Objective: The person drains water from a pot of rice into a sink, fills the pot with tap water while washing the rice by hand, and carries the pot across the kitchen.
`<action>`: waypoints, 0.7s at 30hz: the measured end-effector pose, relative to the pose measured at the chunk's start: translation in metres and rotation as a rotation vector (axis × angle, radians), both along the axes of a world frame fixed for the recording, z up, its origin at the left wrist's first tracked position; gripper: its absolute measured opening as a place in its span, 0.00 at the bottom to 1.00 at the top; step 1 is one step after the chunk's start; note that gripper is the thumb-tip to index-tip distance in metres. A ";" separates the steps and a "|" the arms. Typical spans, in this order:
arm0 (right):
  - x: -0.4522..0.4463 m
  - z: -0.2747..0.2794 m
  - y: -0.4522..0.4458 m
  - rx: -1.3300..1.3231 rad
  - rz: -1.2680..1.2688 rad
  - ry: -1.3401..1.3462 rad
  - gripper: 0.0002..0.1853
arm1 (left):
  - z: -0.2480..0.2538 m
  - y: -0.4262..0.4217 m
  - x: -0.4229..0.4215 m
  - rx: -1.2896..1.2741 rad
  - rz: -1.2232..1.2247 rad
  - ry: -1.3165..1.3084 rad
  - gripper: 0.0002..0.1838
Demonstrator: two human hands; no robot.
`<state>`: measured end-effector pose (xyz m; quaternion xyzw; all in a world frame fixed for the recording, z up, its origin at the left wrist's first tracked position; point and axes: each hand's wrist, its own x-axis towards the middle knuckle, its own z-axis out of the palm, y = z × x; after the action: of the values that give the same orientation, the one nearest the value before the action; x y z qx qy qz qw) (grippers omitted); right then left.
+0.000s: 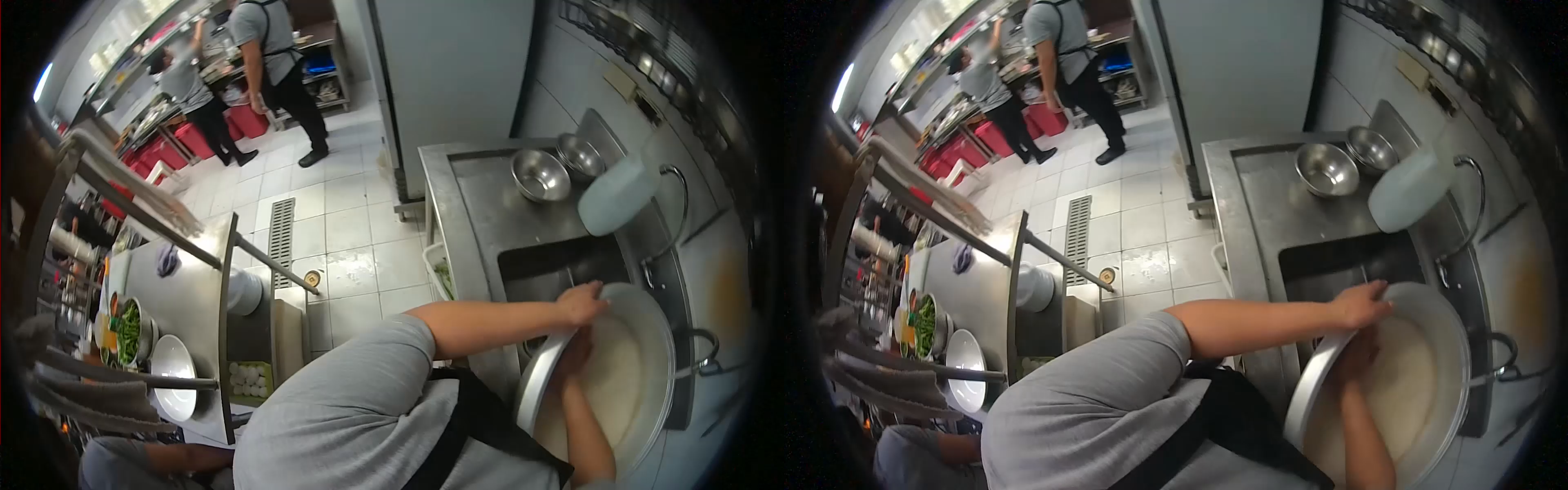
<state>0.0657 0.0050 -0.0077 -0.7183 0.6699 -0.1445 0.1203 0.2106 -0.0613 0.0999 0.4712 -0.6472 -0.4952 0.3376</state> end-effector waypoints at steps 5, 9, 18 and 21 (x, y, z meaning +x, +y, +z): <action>-0.010 0.045 0.113 0.104 0.422 0.043 0.33 | 0.023 0.008 0.011 0.117 -0.081 -0.021 0.35; -0.036 0.103 0.147 0.305 0.590 0.269 0.36 | 0.030 0.011 0.014 0.102 -0.087 -0.039 0.35; -0.064 0.065 0.058 0.148 0.372 0.331 0.32 | 0.013 0.006 0.006 0.035 -0.028 -0.045 0.34; -0.059 0.087 0.036 0.117 0.230 0.401 0.30 | 0.013 0.007 0.004 0.035 -0.022 -0.049 0.34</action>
<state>0.0064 0.0410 0.0795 -0.7961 0.6012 0.0547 0.0420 0.2148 -0.0545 0.1131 0.4818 -0.6516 -0.4985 0.3080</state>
